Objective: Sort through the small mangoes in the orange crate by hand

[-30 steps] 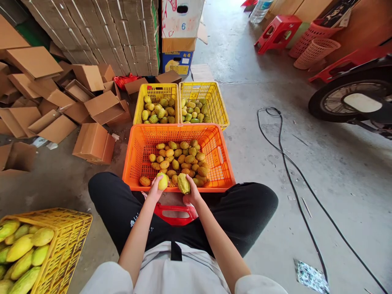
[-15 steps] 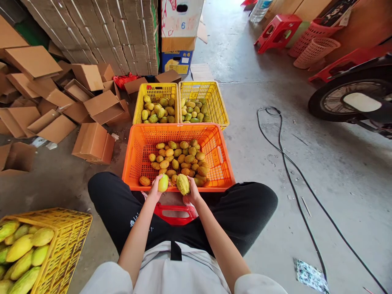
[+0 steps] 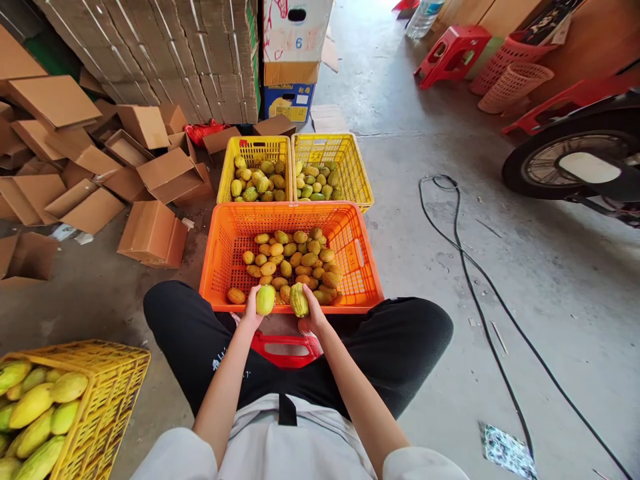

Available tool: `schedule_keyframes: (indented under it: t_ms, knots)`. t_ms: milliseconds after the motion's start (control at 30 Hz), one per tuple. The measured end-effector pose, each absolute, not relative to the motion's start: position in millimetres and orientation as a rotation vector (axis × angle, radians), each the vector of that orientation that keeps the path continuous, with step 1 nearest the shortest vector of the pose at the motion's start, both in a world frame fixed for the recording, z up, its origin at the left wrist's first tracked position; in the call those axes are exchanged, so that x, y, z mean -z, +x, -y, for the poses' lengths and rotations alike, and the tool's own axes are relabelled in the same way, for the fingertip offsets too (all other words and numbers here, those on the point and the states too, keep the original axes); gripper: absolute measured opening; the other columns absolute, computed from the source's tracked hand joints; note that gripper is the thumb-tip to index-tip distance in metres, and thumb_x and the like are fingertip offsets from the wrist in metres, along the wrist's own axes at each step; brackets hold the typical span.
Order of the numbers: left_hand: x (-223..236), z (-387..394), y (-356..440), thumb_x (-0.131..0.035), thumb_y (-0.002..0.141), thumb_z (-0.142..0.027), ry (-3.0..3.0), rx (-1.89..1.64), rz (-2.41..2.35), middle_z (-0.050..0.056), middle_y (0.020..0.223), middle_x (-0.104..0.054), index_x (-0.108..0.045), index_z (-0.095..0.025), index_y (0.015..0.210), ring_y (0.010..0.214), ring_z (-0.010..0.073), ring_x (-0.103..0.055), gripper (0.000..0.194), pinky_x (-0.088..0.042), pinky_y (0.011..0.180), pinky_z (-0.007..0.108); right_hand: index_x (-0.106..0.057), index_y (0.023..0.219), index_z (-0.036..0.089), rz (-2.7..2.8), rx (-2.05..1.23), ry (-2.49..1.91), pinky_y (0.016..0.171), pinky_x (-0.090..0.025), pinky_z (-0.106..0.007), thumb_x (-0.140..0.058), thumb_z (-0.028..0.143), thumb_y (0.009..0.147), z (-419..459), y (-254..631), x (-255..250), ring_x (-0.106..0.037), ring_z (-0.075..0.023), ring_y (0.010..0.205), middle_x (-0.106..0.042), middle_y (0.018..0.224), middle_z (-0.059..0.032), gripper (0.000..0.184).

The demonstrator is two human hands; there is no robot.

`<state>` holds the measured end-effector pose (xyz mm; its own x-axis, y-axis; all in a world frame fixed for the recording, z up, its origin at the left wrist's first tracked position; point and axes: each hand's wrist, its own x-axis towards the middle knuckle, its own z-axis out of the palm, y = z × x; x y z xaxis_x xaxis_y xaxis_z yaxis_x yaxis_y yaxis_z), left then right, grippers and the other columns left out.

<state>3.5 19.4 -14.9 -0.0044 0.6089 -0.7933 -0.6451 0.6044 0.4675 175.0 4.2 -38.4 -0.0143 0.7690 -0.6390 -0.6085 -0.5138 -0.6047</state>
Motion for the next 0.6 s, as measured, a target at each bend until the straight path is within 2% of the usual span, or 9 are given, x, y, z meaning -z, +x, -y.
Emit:
schedule_keyframes:
  t_ms: [167, 300, 400, 500, 600]
  knots:
    - [16.1, -18.5, 6.0, -0.071, 0.083, -0.044, 0.0, -0.975, -1.241, 0.003, 0.071, -0.067, -0.062, -0.016, 0.09, 0.061, 0.0164, -0.068, 0.031, -0.055, 0.055, 0.026, -0.066, 0.096, 0.023, 0.294, -1.696, -1.26, 0.063, -0.054, -0.026, -0.089, 0.046, 0.061, -0.4, 172.5, 32.7, -0.069, -0.0174, 0.072, -0.073, 0.082, 0.0003, 0.048]
    - [16.2, -15.2, 6.2, -0.083, 0.074, -0.032, 0.076, -1.04, -1.206, 0.003, 0.083, -0.07, -0.06, -0.018, 0.096, 0.07, 0.0166, -0.07, 0.034, -0.058, 0.061, 0.027, -0.065, 0.1, 0.024, 0.285, -1.708, -1.242, 0.061, -0.055, -0.027, -0.085, 0.043, 0.062, -1.0, 173.7, 29.3, -0.07, -0.0188, 0.07, -0.073, 0.083, 0.0011, 0.047]
    - [14.8, -14.3, 5.1, -0.085, 0.071, -0.027, 0.075, -1.034, -1.196, 0.004, 0.086, -0.071, -0.061, -0.019, 0.097, 0.074, 0.0177, -0.072, 0.036, -0.059, 0.066, 0.028, -0.065, 0.096, 0.024, 0.254, -1.728, -1.232, 0.059, -0.055, -0.028, -0.08, 0.047, 0.063, -2.2, 172.8, 27.3, -0.071, -0.02, 0.066, -0.074, 0.079, 0.0006, 0.043]
    - [12.6, -15.9, 3.6, -0.073, 0.081, -0.036, 0.04, -0.955, -1.23, 0.006, 0.076, -0.07, -0.064, -0.015, 0.092, 0.066, 0.0176, -0.07, 0.025, -0.058, 0.061, 0.027, -0.066, 0.086, 0.022, 0.22, -1.783, -1.247, 0.059, -0.055, -0.028, -0.071, 0.053, 0.07, -3.6, 170.9, 26.5, -0.072, -0.0213, 0.064, -0.073, 0.071, -0.0025, 0.035]
    - [9.9, -18.2, 2.2, -0.052, 0.093, -0.045, 0.005, -0.895, -1.228, 0.009, 0.068, -0.069, -0.067, -0.013, 0.087, 0.057, 0.0167, -0.066, 0.036, -0.053, 0.052, 0.025, -0.067, 0.081, 0.02, 0.177, -1.83, -1.271, 0.06, -0.056, -0.031, -0.057, 0.054, 0.081, -5.6, 170.2, 27.5, -0.073, -0.0246, 0.068, -0.074, 0.069, -0.0074, 0.035]
